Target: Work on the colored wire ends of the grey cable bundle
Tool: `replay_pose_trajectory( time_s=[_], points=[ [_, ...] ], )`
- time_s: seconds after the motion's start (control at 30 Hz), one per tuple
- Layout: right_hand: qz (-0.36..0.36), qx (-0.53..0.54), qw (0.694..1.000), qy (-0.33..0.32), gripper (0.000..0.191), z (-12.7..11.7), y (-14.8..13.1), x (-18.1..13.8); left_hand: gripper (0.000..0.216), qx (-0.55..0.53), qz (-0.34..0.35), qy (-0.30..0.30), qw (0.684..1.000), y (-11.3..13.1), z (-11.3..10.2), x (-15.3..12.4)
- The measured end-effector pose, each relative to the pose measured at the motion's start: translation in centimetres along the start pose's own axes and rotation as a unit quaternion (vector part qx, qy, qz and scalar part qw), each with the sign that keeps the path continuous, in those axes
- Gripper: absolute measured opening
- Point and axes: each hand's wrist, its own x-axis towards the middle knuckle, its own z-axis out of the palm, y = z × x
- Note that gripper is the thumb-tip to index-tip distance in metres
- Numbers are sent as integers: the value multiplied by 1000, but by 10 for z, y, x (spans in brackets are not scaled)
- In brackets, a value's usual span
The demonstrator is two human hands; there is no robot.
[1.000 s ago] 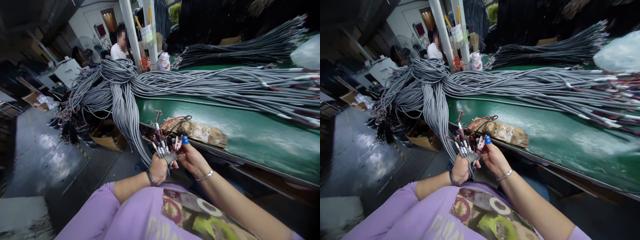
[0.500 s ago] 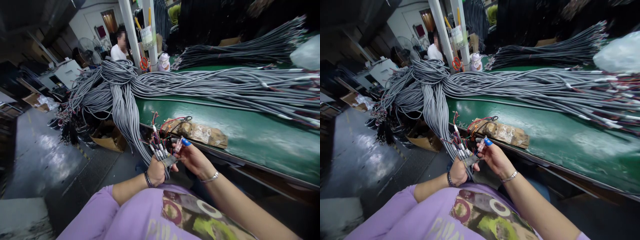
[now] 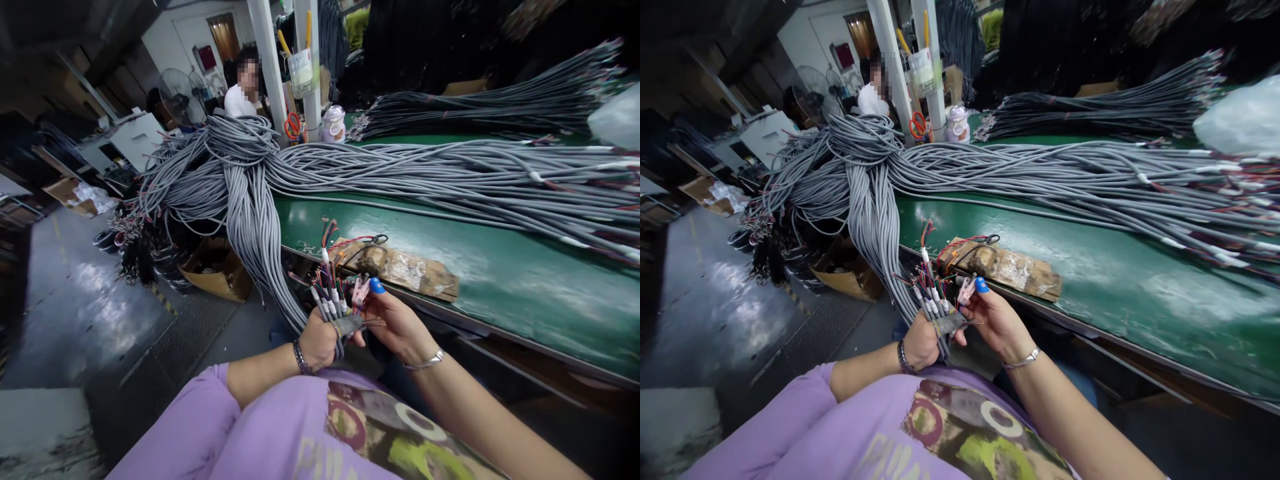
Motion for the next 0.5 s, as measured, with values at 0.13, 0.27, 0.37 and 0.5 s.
replay_pose_trajectory(
  time_s=[0.13,0.27,0.37,0.5],
  points=[
    [20,-14,999,-35,40,8,-1,-2,45,8,4,6,1000,-1,3,4],
    [0,-16,1000,-8,36,11,-1,-2,46,22,-5,10,1000,-4,2,6],
    [-9,-26,1000,2,37,9,0,0,46,11,-18,12,1000,-10,-2,6],
    [-22,-29,999,19,36,4,2,3,47,21,-23,7,999,-16,-6,8]
  ],
)
